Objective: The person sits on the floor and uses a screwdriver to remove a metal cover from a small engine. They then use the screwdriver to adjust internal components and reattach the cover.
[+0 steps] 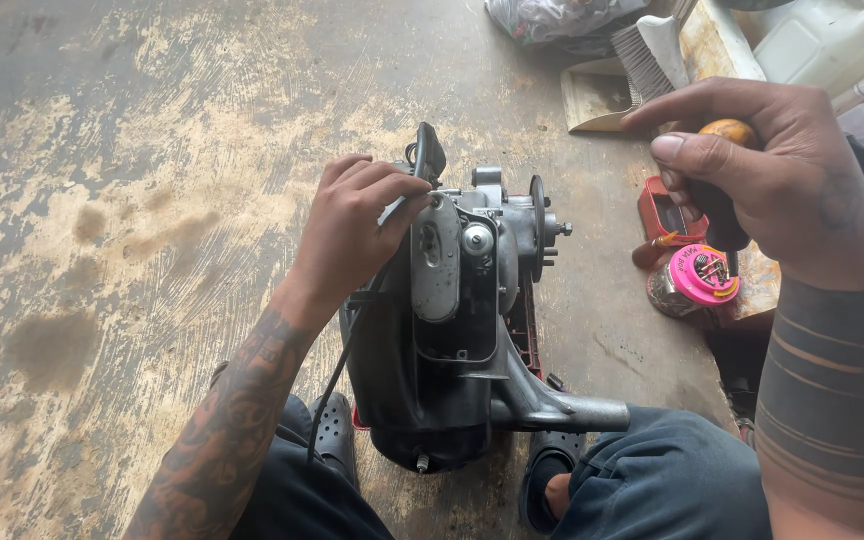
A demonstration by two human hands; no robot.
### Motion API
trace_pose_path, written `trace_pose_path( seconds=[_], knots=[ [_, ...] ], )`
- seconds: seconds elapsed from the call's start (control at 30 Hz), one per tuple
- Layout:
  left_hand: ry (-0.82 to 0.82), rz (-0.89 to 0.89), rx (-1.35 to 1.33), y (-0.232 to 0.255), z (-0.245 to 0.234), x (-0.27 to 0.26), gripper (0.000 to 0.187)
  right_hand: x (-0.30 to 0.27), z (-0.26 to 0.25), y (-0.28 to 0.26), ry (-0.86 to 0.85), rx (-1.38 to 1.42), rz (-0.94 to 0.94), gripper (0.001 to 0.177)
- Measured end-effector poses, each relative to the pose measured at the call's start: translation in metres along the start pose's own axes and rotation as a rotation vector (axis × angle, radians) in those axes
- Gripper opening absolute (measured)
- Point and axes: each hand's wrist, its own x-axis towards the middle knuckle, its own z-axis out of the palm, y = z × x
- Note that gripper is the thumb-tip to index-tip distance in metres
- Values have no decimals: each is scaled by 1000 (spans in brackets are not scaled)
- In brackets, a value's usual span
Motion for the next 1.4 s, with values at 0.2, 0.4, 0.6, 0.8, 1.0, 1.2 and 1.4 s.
trace_pose_path(
  seconds=[0.2,0.4,0.6,0.8,1.0,1.2,1.4],
  knots=[
    [-31,34,26,0,5,2,5,0,2,-3,-13,17,7,28],
    [-43,62,67,1,5,6,3,1,1,0,-8,-12,-9,28],
    [-122,-5,-28,-3,4,10,3,0,2,-1,-9,-26,-18,28],
    [-200,-53,-71,-2,1,14,4,0,7,-7,-17,8,19,27],
    [-271,-78,-61,-4,0,18,7,4,9,1,-34,-8,-38,28],
    [-272,15,-142,-12,1,15,9,3,12,-1,-30,-12,-9,28],
    [-267,80,-102,-13,0,15,12,4,14,-1,-21,-37,-12,28]
  ],
)
